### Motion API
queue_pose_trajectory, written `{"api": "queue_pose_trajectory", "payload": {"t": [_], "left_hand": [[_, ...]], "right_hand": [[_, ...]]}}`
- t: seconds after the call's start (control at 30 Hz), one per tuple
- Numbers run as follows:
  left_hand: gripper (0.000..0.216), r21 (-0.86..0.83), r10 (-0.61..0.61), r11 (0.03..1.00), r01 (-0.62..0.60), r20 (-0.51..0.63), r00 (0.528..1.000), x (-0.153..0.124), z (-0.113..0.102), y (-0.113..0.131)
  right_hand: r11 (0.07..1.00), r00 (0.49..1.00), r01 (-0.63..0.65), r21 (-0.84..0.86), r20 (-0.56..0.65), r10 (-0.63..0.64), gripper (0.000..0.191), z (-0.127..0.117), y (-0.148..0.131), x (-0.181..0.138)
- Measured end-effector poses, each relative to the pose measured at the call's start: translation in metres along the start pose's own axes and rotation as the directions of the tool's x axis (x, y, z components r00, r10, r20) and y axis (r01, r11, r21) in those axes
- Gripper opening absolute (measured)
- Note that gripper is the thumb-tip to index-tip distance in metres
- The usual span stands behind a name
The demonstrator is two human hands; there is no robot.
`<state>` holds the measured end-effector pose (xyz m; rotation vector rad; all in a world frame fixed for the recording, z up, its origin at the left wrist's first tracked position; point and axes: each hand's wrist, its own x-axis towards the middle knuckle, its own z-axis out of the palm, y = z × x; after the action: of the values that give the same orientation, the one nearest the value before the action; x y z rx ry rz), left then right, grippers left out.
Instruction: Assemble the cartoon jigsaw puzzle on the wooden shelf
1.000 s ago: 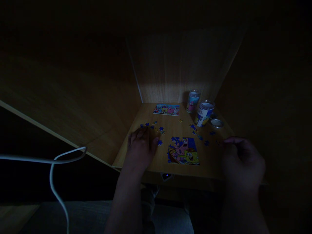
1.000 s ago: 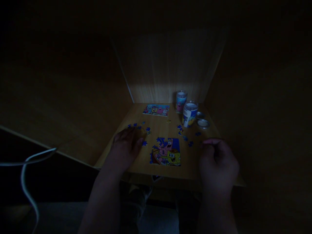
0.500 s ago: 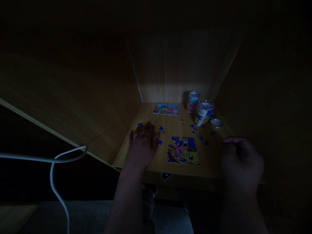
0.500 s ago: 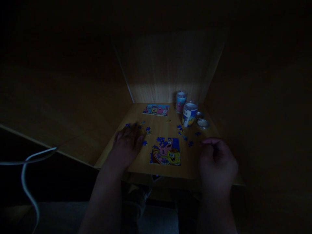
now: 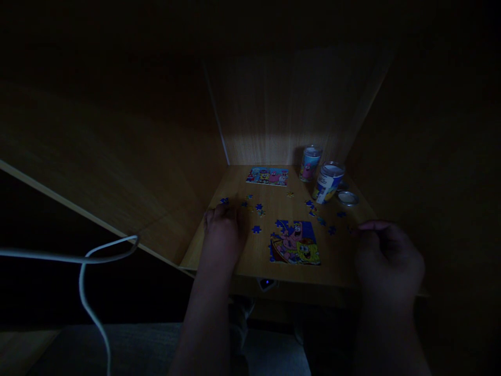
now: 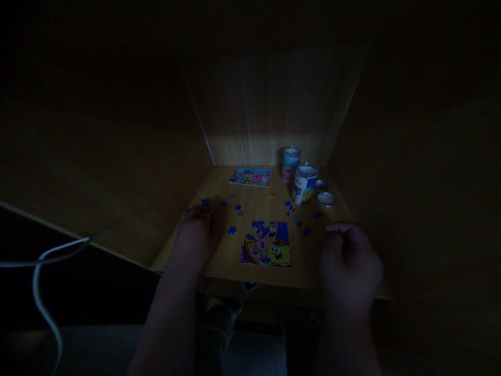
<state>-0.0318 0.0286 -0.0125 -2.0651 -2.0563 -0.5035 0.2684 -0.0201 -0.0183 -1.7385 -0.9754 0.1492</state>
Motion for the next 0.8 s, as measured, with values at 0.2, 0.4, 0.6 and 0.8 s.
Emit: {"api": "queue_pose_trajectory", "payload": {"t": [0.2, 0.4, 0.6, 0.8], "left_hand": [[0.031, -0.018, 0.007, 1.000, -0.006, 0.007, 1.000, 0.003, -0.004, 0.001], [0.026, -0.091, 0.019, 0.996, -0.020, -0.010, 1.000, 0.002, -0.007, 0.003], [0.028, -0.233, 0.142, 0.961, -0.149, -0.047, 0.989, -0.002, -0.007, 0.008], [0.030, -0.310, 0.333, 0.901, -0.304, 0.043, 0.942, -0.004, -0.012, 0.010]], "right_hand": [[1.000, 1.000, 0.000, -0.006, 0.003, 0.000, 0.021, -0.001, -0.004, 0.000], [1.000, 1.000, 0.008, -0.007, 0.001, -0.008, 0.022, 0.000, -0.002, -0.001], [1.000, 1.000, 0.014, -0.014, 0.009, -0.013, 0.022, -0.002, -0.005, -0.002], [1.000, 1.000, 0.022, -0.016, 0.012, -0.021, 0.022, -0.001, -0.004, -0.001]]}}
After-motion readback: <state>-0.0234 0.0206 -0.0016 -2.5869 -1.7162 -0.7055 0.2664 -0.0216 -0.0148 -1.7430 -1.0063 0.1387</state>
